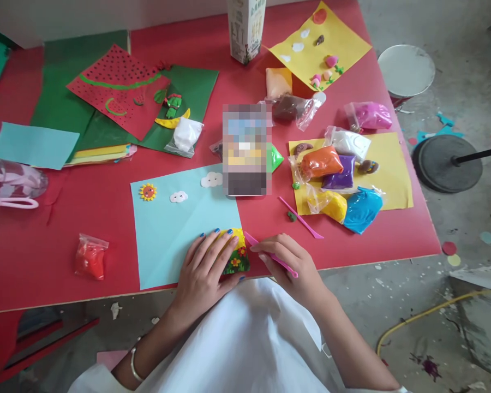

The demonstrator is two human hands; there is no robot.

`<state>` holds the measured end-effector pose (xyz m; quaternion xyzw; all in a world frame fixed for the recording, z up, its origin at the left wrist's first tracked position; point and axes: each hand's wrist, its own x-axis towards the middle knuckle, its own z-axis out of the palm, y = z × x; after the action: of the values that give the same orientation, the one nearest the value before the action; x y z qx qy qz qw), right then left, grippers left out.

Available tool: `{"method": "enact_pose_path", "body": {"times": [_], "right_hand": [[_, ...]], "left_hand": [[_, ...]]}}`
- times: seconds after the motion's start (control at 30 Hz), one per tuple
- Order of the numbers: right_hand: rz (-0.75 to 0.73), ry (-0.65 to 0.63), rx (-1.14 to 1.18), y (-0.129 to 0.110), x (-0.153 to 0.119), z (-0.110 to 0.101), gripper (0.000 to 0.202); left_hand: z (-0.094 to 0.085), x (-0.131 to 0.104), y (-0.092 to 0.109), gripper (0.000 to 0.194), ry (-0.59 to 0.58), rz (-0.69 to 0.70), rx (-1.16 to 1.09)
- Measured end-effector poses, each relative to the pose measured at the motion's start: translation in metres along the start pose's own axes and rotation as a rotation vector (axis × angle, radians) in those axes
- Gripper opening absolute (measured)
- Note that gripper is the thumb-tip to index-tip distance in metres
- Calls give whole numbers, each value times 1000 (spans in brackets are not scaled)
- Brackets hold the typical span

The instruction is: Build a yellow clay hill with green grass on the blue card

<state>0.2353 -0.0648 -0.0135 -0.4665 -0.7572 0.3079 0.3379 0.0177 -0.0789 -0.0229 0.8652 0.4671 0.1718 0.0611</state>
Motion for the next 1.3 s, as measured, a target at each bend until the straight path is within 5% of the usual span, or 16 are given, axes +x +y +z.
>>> {"method": "enact_pose_path", "body": {"times": [0.4, 1.3], "right_hand": [[-157, 24, -172, -3, 10, 15, 16], [-218, 78, -152, -1, 6, 17, 16]], "left_hand": [[1, -1, 0, 53, -27, 9, -1], [1, -1, 1, 52, -43, 0, -3]]}}
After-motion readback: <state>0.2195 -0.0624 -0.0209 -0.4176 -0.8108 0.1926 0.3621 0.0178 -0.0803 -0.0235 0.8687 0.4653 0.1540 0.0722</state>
